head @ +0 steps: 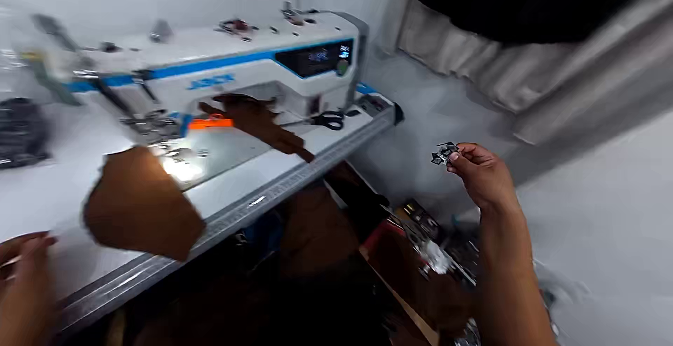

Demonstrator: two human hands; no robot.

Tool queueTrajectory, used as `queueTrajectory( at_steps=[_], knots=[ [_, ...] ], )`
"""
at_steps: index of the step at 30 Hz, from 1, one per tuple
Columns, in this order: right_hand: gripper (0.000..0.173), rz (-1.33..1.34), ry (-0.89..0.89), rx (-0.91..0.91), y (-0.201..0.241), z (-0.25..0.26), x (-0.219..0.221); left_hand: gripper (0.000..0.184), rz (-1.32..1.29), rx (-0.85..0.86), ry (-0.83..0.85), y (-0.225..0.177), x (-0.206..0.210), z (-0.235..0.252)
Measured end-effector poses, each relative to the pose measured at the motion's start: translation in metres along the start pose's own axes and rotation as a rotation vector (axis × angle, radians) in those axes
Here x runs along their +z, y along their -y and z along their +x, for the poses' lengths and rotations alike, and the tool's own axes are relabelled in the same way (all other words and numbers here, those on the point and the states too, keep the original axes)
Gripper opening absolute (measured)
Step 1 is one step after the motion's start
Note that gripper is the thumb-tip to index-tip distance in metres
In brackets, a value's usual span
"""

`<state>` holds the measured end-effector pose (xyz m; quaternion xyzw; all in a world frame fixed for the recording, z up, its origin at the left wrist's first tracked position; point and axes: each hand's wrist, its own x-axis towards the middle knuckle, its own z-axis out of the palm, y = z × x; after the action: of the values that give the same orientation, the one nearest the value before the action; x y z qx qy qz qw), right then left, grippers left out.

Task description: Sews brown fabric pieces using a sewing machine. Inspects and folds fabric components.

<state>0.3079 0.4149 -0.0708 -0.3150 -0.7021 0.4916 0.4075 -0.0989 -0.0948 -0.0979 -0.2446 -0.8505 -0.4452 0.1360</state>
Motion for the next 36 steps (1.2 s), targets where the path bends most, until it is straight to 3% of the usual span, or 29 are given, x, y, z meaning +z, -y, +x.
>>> queueTrajectory(
  at_steps=[4, 9, 14, 18, 23, 26, 36],
  knots=[
    [0.017, 0.017, 0.182, -0.088, 0.022, 0.049, 0.111, 0.042, 0.007, -0.063, -0.081, 0.045, 0.004, 0.004],
    [0.028, 0.019, 0.402, 0.049, 0.02, 0.083, 0.235, 0.041, -0.013, -0.075, -0.084, 0.05, 0.008, 0.004],
    [0.019, 0.055, 0.539, 0.114, 0.013, 0.085, 0.317, 0.039, 0.013, -0.067, -0.103, 0.056, 0.006, 0.003],
    [0.019, -0.072, 0.631, -0.001, 0.017, 0.068, 0.37, 0.036, 0.049, -0.092, -0.113, 0.052, 0.008, 0.005],
    [0.02, -0.502, 0.509, -0.264, 0.003, 0.068, 0.398, 0.032, 0.095, -0.084, -0.114, 0.055, 0.011, 0.004],
    [0.025, -0.475, 0.449, -0.374, -0.005, 0.07, 0.391, 0.033, 0.091, -0.075, -0.119, 0.056, 0.011, 0.004],
    [0.017, -0.582, 0.32, -0.629, 0.009, 0.049, 0.373, 0.029, 0.109, -0.038, -0.11, 0.052, 0.015, 0.004]
  ],
)
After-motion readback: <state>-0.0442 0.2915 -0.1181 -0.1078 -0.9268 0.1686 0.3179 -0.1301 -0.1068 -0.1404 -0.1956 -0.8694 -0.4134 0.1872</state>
